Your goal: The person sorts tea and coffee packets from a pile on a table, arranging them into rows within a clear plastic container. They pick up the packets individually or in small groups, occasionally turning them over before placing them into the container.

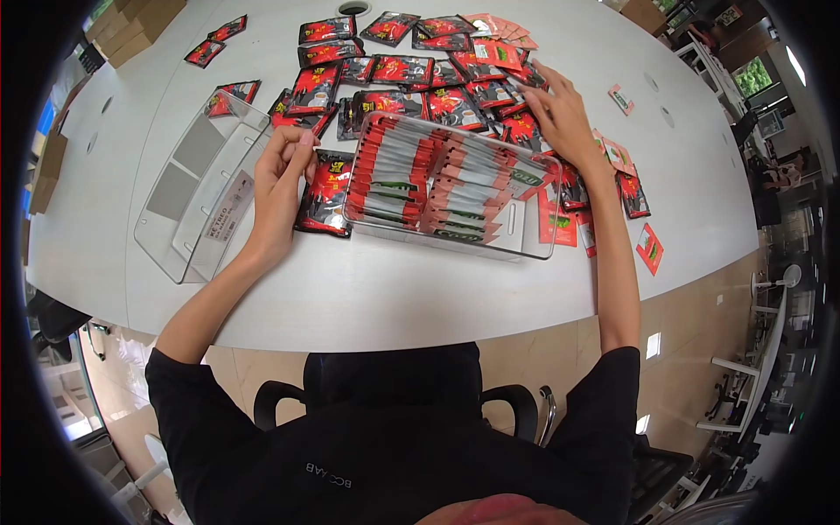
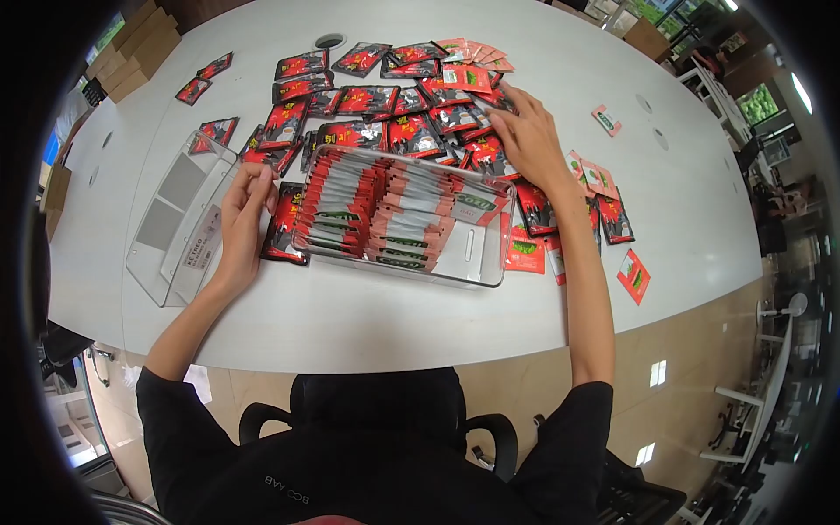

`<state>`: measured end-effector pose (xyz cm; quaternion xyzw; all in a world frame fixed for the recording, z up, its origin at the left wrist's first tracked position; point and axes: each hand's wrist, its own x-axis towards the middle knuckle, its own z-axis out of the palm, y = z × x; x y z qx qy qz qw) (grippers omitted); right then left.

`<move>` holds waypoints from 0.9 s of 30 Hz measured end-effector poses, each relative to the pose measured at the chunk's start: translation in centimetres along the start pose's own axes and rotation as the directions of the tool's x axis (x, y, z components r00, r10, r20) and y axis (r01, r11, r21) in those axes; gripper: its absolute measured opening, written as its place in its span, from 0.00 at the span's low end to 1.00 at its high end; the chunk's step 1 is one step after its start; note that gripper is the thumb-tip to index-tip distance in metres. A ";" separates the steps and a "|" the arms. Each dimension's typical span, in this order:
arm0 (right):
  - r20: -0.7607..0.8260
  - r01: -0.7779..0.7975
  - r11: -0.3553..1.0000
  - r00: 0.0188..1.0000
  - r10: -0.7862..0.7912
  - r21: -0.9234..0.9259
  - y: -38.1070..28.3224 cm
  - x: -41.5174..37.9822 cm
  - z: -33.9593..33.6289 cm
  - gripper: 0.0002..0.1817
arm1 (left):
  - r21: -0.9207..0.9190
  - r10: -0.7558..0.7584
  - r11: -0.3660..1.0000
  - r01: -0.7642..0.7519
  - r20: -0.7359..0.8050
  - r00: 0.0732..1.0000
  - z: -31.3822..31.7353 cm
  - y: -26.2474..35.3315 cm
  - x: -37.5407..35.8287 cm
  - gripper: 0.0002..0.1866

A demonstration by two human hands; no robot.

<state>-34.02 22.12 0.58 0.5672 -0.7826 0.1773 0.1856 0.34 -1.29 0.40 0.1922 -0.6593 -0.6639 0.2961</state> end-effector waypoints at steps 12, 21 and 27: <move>-0.125 -0.022 0.999 0.992 0.016 -0.048 -0.8 1.1 -0.3 0.17 | -0.033 -0.011 0.999 0.010 -0.038 0.999 -0.7 -0.1 0.0 0.10; -0.039 -0.017 1.000 0.999 0.017 -0.001 0.8 0.7 3.1 0.20 | -0.019 -0.006 1.000 0.005 -0.062 0.998 -0.6 -0.2 0.1 0.10; -0.081 -0.021 0.997 0.997 0.015 -0.071 0.1 0.5 1.3 0.20 | -0.024 -0.002 1.000 0.001 -0.047 0.999 -0.6 0.0 0.1 0.11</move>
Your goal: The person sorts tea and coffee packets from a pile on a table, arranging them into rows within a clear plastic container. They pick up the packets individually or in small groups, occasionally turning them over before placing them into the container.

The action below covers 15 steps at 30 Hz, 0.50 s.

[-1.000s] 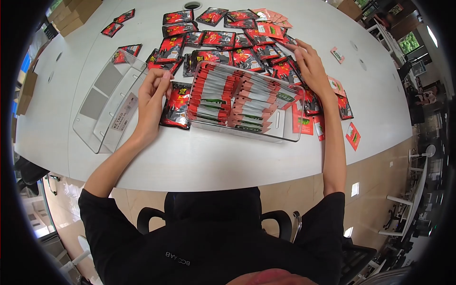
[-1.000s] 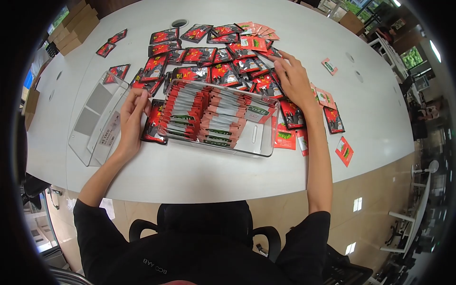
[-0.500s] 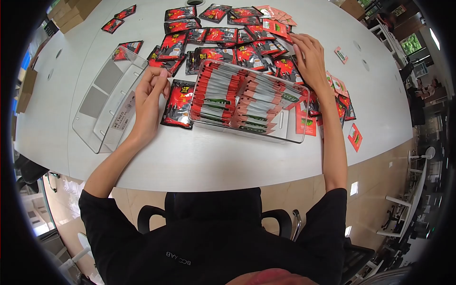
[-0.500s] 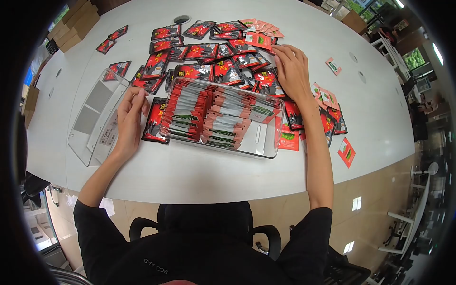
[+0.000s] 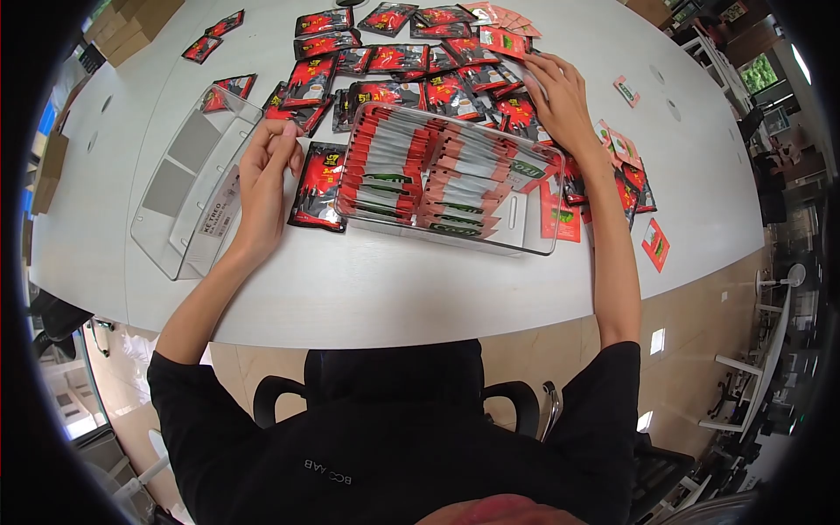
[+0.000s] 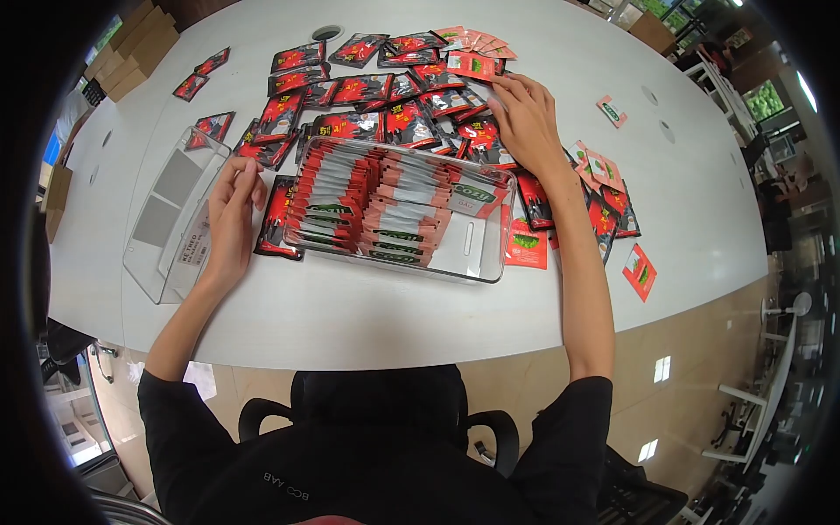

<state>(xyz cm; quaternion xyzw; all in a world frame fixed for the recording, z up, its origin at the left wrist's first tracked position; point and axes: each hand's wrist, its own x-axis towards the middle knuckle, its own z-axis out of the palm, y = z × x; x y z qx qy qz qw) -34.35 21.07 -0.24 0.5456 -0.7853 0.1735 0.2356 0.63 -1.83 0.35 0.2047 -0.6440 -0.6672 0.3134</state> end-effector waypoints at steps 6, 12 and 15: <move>-0.039 0.038 0.999 0.999 -0.036 0.035 1.3 -0.3 3.0 0.19 | -0.012 -0.001 1.000 0.001 0.003 1.000 0.0 0.1 0.0 0.10; -0.028 -0.016 1.000 0.999 0.016 0.017 0.1 0.1 0.4 0.18 | 0.010 -0.001 1.000 0.001 0.003 1.000 0.0 0.2 0.0 0.11; -0.128 0.001 1.000 0.992 0.002 0.026 -0.5 0.6 -2.2 0.16 | 0.025 -0.012 1.000 0.011 0.007 1.000 -0.1 0.2 0.0 0.11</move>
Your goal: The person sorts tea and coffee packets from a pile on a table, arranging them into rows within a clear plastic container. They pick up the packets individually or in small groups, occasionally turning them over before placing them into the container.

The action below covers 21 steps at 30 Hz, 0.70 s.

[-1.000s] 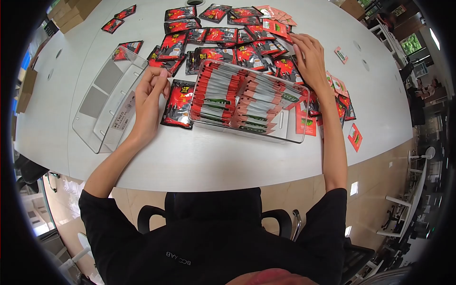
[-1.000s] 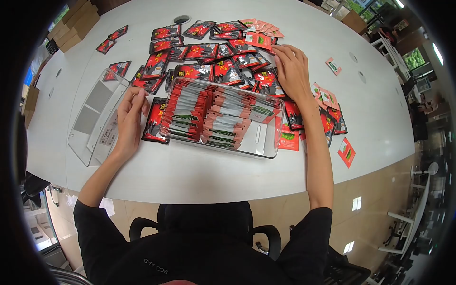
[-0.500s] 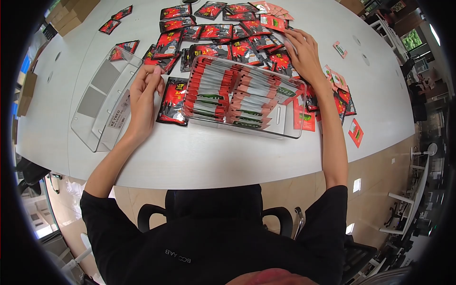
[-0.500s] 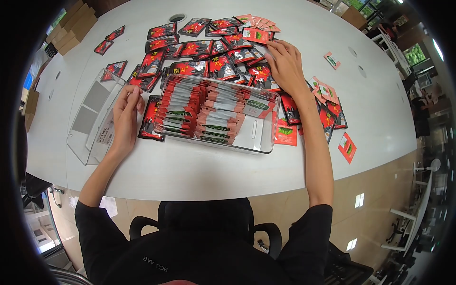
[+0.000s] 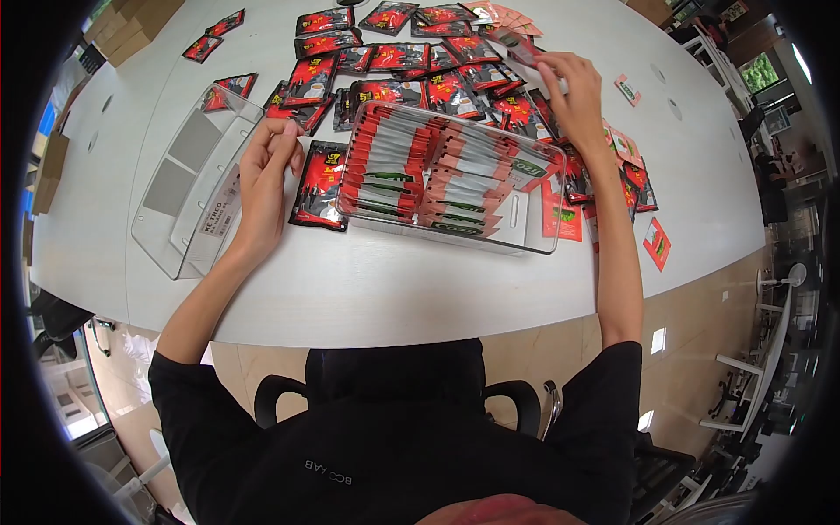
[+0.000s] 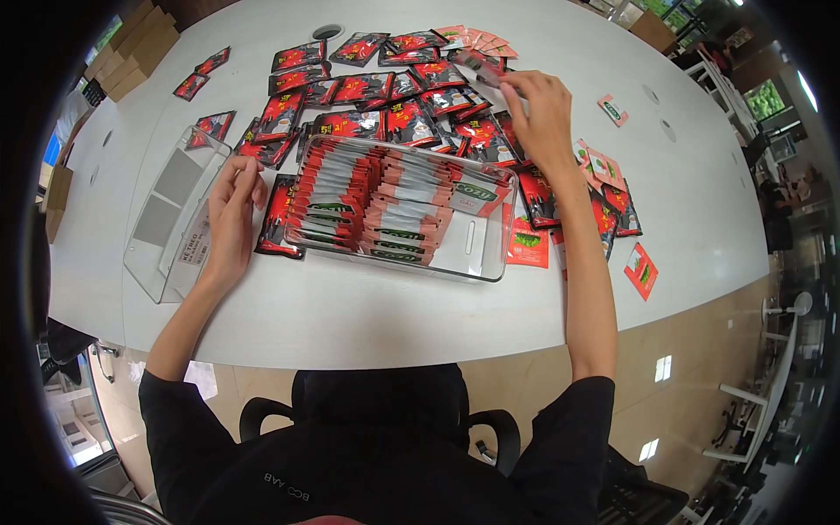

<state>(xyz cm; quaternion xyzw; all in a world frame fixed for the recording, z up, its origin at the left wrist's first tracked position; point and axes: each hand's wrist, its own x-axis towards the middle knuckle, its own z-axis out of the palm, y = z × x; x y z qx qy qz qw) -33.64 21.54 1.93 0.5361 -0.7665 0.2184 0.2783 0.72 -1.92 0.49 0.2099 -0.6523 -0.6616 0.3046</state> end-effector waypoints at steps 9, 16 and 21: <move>0.137 -0.389 0.469 0.864 0.485 0.792 -2.7 1.5 -4.5 0.16 | -0.034 -0.002 0.999 0.003 0.006 1.000 -0.3 -0.1 0.0 0.11; 0.462 -0.463 0.182 0.885 0.050 0.867 -4.3 0.5 -8.1 0.19 | -0.032 -0.006 0.999 0.007 0.001 1.000 -0.1 0.1 -0.1 0.11; 0.470 -0.415 0.459 0.883 -0.008 0.786 -4.1 -0.1 -9.2 0.18 | -0.033 -0.011 0.999 0.011 0.010 1.000 0.0 0.3 -0.1 0.11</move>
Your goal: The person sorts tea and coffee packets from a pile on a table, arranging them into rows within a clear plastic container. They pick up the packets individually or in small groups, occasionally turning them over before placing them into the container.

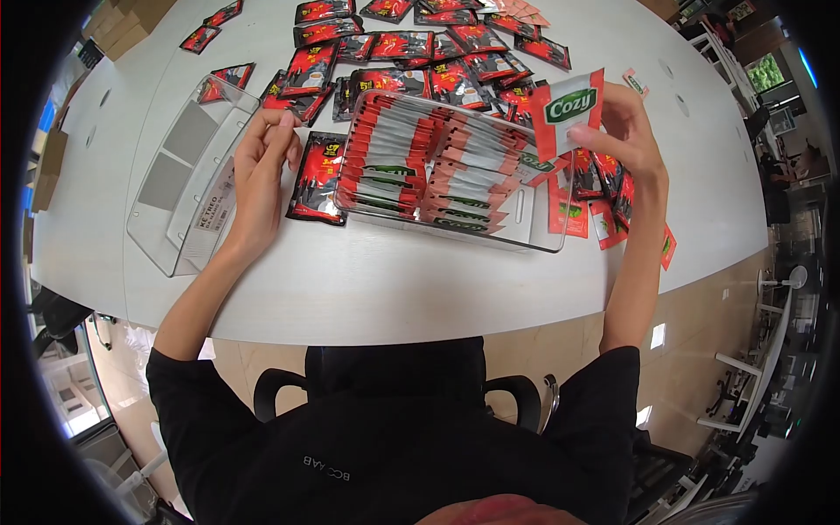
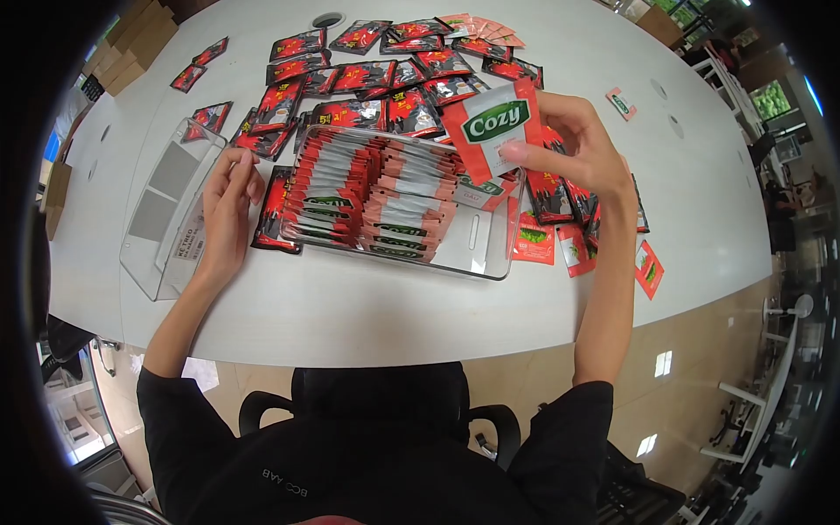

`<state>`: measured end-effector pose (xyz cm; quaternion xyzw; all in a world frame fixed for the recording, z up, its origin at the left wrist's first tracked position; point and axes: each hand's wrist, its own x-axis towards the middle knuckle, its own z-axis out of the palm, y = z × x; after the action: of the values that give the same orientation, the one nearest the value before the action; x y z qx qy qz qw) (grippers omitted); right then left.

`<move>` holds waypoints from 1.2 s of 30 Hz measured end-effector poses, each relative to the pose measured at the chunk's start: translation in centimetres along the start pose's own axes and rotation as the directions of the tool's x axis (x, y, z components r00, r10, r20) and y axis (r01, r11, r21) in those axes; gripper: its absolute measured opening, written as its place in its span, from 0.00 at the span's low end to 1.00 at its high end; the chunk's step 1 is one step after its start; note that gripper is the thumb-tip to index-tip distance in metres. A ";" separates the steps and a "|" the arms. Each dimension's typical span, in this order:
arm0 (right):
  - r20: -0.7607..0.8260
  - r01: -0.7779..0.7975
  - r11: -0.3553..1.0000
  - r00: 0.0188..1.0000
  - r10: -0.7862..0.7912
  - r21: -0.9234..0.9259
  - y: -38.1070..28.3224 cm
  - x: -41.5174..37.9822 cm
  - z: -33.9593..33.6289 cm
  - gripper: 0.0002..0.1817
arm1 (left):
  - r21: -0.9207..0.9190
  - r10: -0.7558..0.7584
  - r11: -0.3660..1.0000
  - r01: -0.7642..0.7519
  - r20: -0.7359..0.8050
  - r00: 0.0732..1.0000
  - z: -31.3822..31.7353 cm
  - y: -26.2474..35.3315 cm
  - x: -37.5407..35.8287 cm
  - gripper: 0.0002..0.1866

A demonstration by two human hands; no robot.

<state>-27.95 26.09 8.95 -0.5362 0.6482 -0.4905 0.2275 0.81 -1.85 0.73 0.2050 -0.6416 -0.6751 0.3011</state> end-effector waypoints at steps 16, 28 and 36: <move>0.257 0.284 0.928 0.941 -0.221 -0.242 -0.4 1.6 2.2 0.09 | 0.018 0.000 1.000 0.000 -0.007 1.000 -0.2 -0.2 0.2 0.10; 0.224 0.364 0.901 0.923 -0.313 -0.237 -0.8 1.4 1.4 0.06 | 0.007 0.004 1.000 -0.004 -0.015 1.000 -0.4 -0.4 0.3 0.10; 0.084 0.321 0.947 0.944 -0.319 -0.009 -0.5 0.4 0.0 0.09 | 0.011 -0.001 1.000 0.001 -0.025 1.000 -0.3 -0.3 0.3 0.10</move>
<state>-27.84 25.71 9.53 -0.6563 0.5484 -0.4912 0.1651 0.75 -2.24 0.40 0.2154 -0.6413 -0.6692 0.3076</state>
